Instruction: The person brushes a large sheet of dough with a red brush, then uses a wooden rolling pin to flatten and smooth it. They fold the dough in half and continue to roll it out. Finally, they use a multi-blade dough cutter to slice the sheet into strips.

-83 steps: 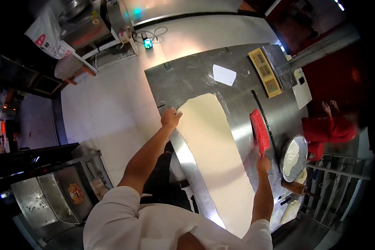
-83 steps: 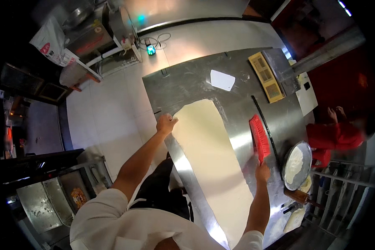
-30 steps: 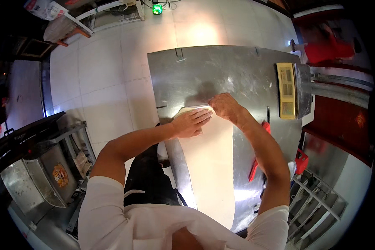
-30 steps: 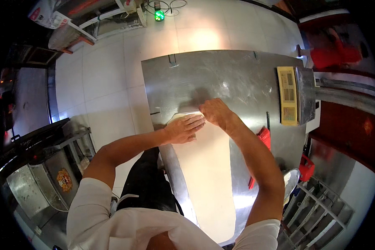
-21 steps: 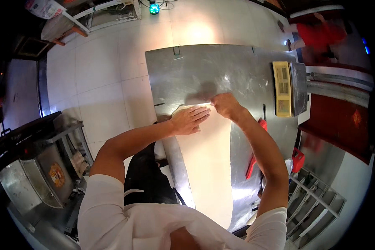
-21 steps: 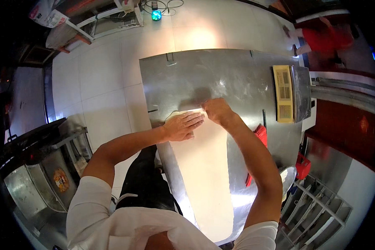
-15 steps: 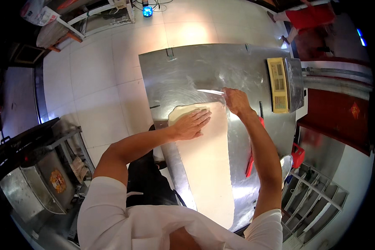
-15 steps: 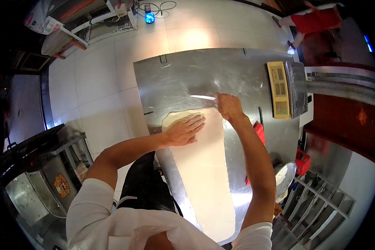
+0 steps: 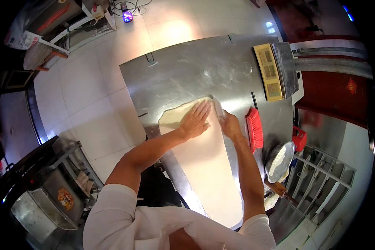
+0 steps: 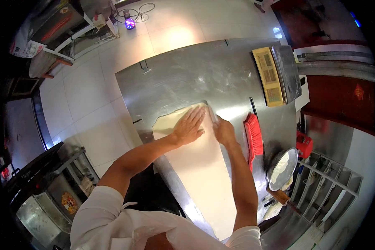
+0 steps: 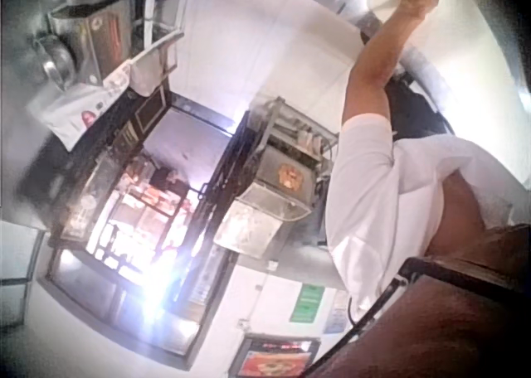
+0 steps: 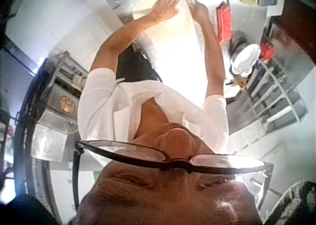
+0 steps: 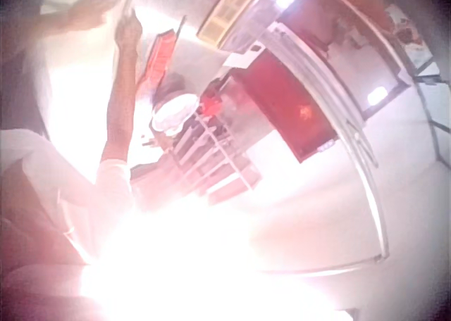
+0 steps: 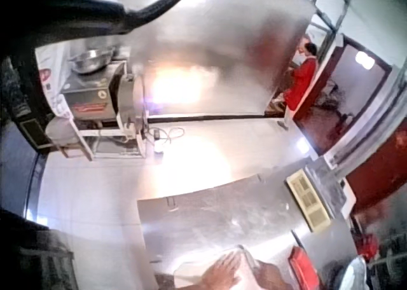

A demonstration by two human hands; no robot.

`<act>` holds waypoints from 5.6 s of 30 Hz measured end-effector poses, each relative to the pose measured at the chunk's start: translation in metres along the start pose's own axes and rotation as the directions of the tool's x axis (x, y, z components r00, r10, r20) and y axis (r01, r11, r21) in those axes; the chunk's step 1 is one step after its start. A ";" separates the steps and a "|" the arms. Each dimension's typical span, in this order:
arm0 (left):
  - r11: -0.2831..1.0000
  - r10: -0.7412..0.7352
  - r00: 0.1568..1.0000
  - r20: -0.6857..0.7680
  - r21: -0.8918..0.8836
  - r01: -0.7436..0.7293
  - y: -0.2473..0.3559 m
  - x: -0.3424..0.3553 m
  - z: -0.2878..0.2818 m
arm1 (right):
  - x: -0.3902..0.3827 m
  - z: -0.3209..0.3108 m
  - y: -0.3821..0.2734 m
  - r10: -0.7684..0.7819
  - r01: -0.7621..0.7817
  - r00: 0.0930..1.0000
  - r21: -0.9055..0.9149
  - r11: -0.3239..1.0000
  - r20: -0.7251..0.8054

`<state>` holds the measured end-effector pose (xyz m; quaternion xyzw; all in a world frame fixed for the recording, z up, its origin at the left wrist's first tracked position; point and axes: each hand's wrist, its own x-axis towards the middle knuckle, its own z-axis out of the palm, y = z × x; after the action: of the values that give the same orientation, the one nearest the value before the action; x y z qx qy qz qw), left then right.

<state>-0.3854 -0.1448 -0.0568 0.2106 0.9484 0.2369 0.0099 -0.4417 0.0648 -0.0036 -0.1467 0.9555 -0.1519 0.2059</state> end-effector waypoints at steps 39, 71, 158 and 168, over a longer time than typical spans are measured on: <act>0.867 -0.197 0.764 0.615 -0.254 0.429 -0.122 -0.017 -0.089 | -0.119 0.104 -0.243 0.168 -0.189 0.977 0.162 0.969 0.132; 0.985 0.175 0.983 -0.059 0.019 -0.174 -0.037 -0.109 -0.054 | -0.073 -0.029 -0.134 0.024 -0.015 0.990 0.065 0.998 -0.140; 0.780 0.569 0.521 0.636 -0.215 -0.588 0.599 -0.110 0.234 | -0.733 0.098 0.345 0.793 -0.795 0.607 -0.055 0.605 -0.054; 0.882 0.248 0.383 0.890 -0.044 -0.469 0.697 -0.130 0.255 | -0.824 0.150 0.322 0.797 -0.814 0.578 -0.049 0.579 -0.175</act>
<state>0.0381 0.4726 0.0227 0.5019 0.7567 -0.0129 0.4187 0.2725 0.6068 0.0409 0.3017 0.9366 0.0083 0.1783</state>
